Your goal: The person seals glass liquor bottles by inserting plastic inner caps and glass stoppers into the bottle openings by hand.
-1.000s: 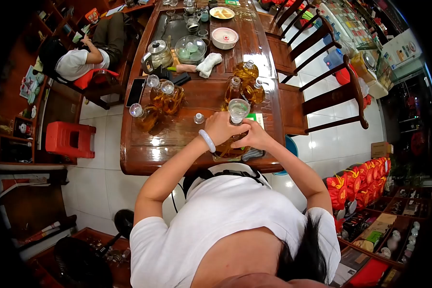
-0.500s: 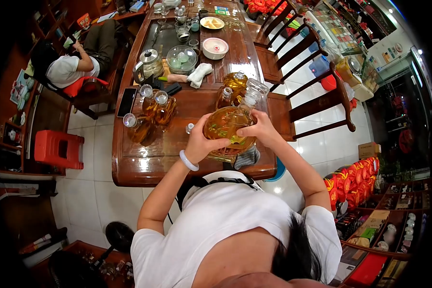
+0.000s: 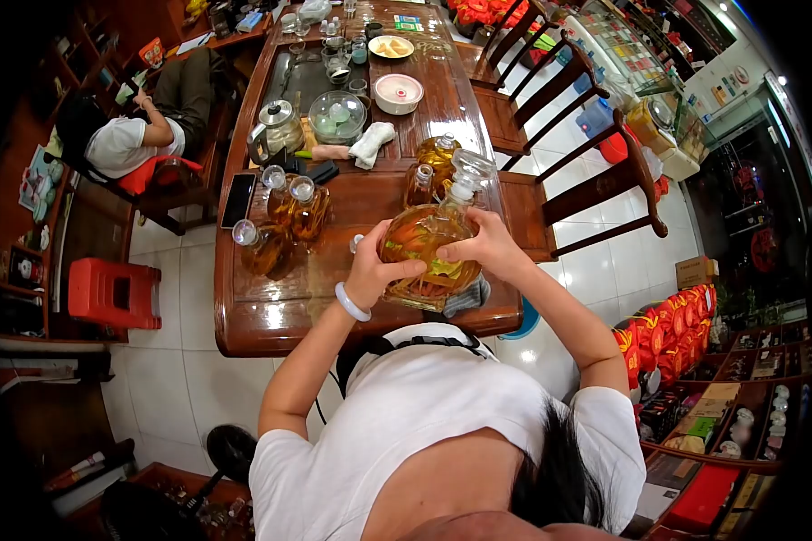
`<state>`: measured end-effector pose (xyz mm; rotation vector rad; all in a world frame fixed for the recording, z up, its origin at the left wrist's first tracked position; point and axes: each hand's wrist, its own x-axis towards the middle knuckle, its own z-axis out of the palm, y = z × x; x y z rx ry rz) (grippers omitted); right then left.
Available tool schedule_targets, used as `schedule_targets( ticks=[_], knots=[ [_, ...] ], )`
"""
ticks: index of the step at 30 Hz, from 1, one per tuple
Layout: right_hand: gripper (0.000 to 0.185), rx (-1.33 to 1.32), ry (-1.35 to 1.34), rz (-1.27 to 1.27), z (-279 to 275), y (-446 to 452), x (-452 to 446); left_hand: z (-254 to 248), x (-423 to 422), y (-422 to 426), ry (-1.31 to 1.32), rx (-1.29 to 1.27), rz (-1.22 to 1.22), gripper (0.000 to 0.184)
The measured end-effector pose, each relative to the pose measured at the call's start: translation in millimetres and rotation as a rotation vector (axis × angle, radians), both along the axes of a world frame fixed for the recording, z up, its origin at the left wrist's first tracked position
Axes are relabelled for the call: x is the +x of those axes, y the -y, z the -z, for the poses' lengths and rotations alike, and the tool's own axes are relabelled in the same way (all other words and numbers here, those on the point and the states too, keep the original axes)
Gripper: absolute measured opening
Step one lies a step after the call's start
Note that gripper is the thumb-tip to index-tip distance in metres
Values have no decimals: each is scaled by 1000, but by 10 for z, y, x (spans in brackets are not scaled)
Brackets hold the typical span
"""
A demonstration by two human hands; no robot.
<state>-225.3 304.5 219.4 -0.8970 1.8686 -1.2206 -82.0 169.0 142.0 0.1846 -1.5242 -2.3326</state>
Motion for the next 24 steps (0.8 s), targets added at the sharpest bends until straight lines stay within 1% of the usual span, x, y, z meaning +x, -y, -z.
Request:
schedule_targets(
  ticks=[4, 6, 7, 9, 10, 11, 13, 14, 15, 17, 18, 19, 21, 23, 24],
  knots=[
    [53, 0, -73, -30, 92, 4, -30, 6, -28, 125, 37, -82, 47, 61],
    [56, 16, -253, -87, 169, 11, 5, 63, -74, 208, 79, -203, 76, 58],
    [56, 17, -248, -98, 269, 17, 7, 61, -90, 216, 85, -199, 66, 58],
    [57, -27, -313, -140, 539, 17, 4, 42, -166, 158, 182, -494, 38, 55],
    [56, -52, -355, -148, 624, 22, 36, 133, -234, 115, 160, -599, -22, 50],
    [56, -45, -345, -161, 750, 17, 59, 218, -255, 92, 173, -589, -30, 50],
    [54, -79, -401, -148, 1083, -25, 81, 293, -273, 33, 273, -849, -22, 46],
    [53, -32, -370, -136, 1271, -68, 79, 427, -301, -24, 266, -839, -69, 42],
    [53, -21, -359, -144, 1335, -85, 96, 509, -312, -79, 279, -826, -68, 42],
    [52, 177, -391, -183, 1456, -150, 125, 682, -304, -188, 375, -949, -85, 32],
    [52, 299, -317, -288, 1399, -163, 84, 762, -283, -227, 369, -915, -83, 30],
    [52, 313, -305, -297, 1292, -188, 34, 898, -282, -274, 381, -899, -79, 30],
    [54, 283, -624, -377, 1128, -267, -93, 1235, -283, -398, 249, -941, -166, 29],
    [59, 84, -827, -371, 1155, -332, -317, 1417, -322, -453, 267, -931, -188, 30],
    [64, 92, -859, -520, 997, -259, -355, 1423, -329, -451, 283, -941, -159, 28]
  ],
)
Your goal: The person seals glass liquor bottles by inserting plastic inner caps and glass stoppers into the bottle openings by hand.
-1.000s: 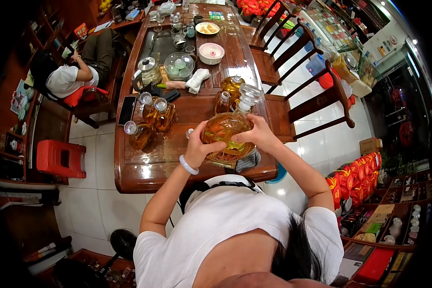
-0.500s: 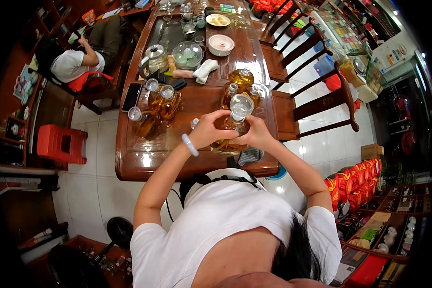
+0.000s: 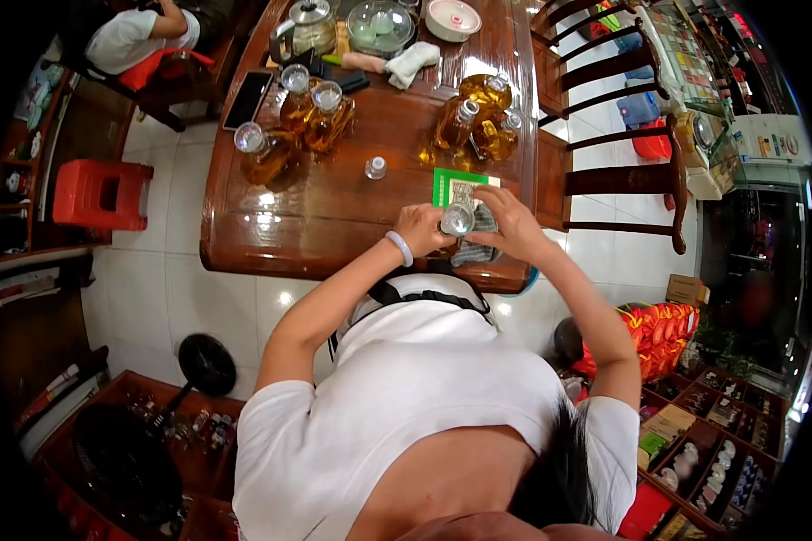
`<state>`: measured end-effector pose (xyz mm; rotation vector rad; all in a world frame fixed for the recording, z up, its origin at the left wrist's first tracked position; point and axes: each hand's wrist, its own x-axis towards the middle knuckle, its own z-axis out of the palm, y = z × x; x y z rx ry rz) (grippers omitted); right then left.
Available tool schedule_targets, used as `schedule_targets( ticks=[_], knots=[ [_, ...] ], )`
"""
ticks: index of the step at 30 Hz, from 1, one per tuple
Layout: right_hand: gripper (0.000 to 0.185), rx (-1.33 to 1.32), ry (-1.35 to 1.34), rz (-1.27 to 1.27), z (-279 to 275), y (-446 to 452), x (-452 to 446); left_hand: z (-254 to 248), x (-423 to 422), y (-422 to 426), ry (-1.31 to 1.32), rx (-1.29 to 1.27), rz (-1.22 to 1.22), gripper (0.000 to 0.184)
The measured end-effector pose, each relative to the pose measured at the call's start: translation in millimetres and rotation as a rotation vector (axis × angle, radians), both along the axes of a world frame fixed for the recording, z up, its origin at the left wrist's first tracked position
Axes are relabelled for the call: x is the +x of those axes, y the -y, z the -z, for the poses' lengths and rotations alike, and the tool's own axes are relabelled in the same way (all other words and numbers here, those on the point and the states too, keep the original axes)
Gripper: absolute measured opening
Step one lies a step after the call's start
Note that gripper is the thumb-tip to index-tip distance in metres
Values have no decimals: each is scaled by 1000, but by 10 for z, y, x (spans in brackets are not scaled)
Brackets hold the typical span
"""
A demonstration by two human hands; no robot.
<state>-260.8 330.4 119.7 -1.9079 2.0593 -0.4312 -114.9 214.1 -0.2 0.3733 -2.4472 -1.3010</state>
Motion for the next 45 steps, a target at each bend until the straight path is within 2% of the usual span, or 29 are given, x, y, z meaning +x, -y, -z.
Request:
schedule_targets(
  ticks=[3, 5, 7, 8, 10, 14, 16, 18, 20, 26, 35, 38, 41, 43, 45],
  knots=[
    [66, 221, 5, -145, -145, 246, 74, 123, -10, 2, 21, -33, 25, 25],
    [62, 218, -75, -224, -88, 404, 146, 241, -40, 34, 7, -66, 23, 25],
    [51, 259, -158, -288, 42, 489, 226, 316, -35, 55, 7, -101, 0, 24],
    [51, 273, -156, -307, 140, 518, 245, 356, -47, 78, 9, -85, -17, 24],
    [37, 207, -208, -264, 343, 550, 284, 412, -69, 94, -54, -84, -26, 22],
    [23, 202, -184, -341, 525, 699, 228, 494, -95, 52, -165, -76, -91, 18],
    [17, 190, -4, -215, 526, 661, 273, 433, -77, 46, -216, -1, -99, 17],
    [15, 199, 11, -163, 565, 647, 297, 474, -97, 57, -263, 70, -109, 17],
    [13, 188, 93, -62, 584, 614, 311, 559, -99, -24, -246, -85, -50, 22],
    [8, 169, 183, 107, 591, 566, 350, 487, -100, -81, -184, 29, -70, 19],
    [17, 154, 185, 377, 630, 609, 531, 472, -51, -34, -165, 23, -22, 18],
    [22, 147, 224, 699, 690, 696, 553, 418, -78, 109, -154, 71, -38, 20],
    [28, 94, 287, 753, 719, 734, 600, 421, -60, 197, -181, 102, -48, 19],
    [24, 126, 267, 771, 711, 724, 715, 434, 24, 208, -167, 105, -35, 18],
    [23, 85, 182, 666, 727, 686, 798, 472, 83, 174, -211, 80, -34, 16]
  ],
)
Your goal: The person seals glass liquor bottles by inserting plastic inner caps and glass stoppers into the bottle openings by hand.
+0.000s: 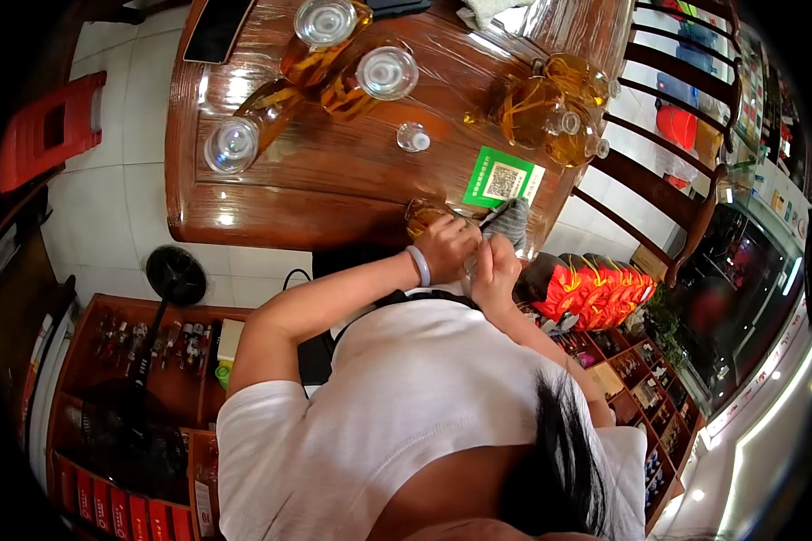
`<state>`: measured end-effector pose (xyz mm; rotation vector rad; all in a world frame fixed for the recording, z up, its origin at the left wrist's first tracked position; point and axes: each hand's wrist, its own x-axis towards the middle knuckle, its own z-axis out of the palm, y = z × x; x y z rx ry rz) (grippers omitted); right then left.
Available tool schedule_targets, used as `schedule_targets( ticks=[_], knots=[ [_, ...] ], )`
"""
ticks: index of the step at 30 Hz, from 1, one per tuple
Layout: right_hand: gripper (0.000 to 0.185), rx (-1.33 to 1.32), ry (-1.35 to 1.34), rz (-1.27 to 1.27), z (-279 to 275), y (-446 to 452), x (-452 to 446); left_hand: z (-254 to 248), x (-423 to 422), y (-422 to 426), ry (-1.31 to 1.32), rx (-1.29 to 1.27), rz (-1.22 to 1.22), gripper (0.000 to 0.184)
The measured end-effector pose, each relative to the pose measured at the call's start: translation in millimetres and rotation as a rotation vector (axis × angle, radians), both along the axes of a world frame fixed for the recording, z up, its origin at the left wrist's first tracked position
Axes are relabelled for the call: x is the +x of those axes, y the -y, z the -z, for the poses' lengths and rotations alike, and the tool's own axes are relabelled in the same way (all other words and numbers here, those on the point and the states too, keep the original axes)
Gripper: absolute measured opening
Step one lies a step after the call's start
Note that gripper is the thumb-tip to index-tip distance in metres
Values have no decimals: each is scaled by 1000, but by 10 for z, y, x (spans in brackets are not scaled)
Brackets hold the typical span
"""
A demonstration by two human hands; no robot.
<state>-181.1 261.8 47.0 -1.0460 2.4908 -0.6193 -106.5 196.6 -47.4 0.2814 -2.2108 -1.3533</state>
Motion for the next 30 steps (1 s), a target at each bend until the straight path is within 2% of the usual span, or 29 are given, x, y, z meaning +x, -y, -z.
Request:
schedule_targets(
  ticks=[2, 4, 10, 12, 19, 25, 27, 30],
  knots=[
    [21, 36, 20, -13, -13, -3, 22, 44, 44, -34, -19, -15, 16, 15],
    [18, 74, 22, -153, -98, 68, -3, 13, 50, -28, -3, -17, 19, 14],
    [11, 187, -9, -335, -85, 153, -78, 78, 63, -76, -43, 105, 29, 18],
    [9, 252, -43, -513, -120, 195, -82, 86, 92, -111, -37, 159, 47, 18],
    [9, 234, -39, -713, -120, 270, -103, 68, 85, -65, -47, 172, 37, 16],
    [9, 229, -83, -478, -137, 200, -18, 91, 52, -106, -71, 111, -29, 17],
    [11, 191, -49, -290, -109, 183, -9, 69, 51, -66, -64, 113, -24, 17],
    [16, 198, 14, -138, -68, 93, -3, 56, 60, -76, -48, 123, 5, 16]
  ],
)
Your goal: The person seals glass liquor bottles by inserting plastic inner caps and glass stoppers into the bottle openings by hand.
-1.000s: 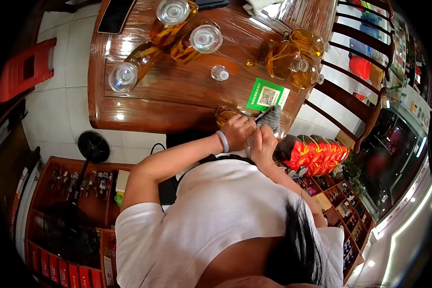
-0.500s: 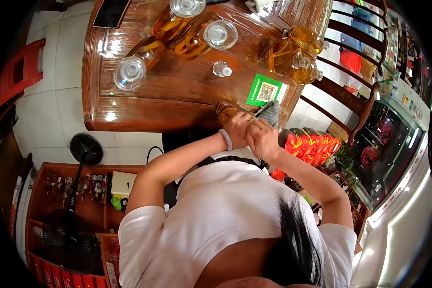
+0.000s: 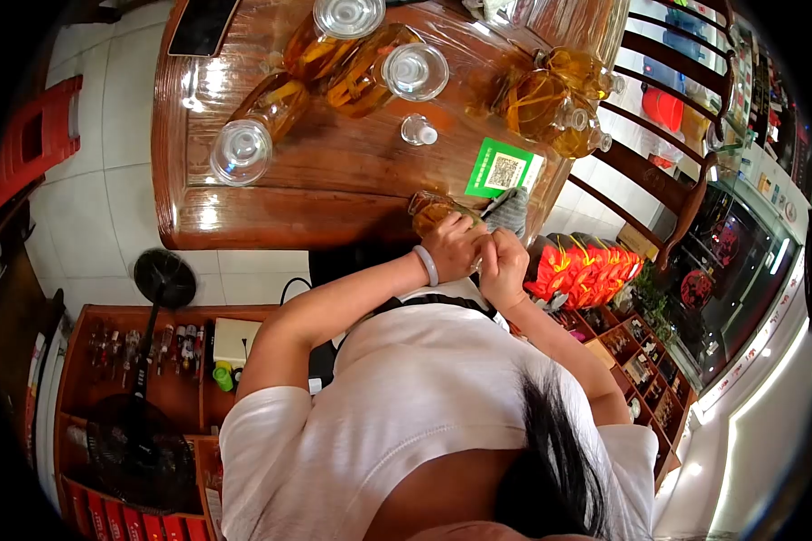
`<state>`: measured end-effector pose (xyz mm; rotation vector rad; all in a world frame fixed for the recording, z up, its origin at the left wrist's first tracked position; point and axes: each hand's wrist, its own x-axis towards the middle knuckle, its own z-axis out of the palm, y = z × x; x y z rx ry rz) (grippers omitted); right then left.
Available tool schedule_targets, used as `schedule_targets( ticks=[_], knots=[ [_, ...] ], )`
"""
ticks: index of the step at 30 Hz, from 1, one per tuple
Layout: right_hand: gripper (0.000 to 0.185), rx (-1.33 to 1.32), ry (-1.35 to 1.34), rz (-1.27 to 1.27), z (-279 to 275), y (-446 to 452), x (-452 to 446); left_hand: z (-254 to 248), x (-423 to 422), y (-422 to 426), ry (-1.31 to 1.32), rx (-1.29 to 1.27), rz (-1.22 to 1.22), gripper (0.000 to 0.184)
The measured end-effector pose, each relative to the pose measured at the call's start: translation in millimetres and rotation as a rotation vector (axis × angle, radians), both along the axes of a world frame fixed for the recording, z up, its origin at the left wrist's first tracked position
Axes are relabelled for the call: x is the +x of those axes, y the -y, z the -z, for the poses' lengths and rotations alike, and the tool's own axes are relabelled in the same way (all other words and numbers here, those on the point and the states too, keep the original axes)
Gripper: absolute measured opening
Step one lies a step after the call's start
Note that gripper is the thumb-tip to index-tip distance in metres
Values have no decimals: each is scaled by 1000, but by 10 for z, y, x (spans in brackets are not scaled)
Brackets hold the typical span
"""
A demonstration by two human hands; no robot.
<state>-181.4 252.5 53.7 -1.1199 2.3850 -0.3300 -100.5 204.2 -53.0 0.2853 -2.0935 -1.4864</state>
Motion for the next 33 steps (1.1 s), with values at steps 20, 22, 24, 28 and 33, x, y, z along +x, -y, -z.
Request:
schedule_targets(
  ticks=[20, 22, 24, 28, 33],
  knots=[
    [37, -211, 190, 584, 286, -251, 34, 48, -5, -21, -14, -121, -61, 31],
    [39, -209, 321, 659, 308, -234, 7, -9, 12, 22, -31, -172, -91, 32],
    [38, -244, 474, 718, 287, -224, -69, -107, 82, 78, 64, -195, -35, 39],
    [33, -264, 636, 560, 41, -173, -241, -280, 214, 187, 185, -161, -16, 55],
    [37, -303, 735, 276, 136, -617, -703, -667, 406, 333, 285, 194, 34, 49]
  ],
)
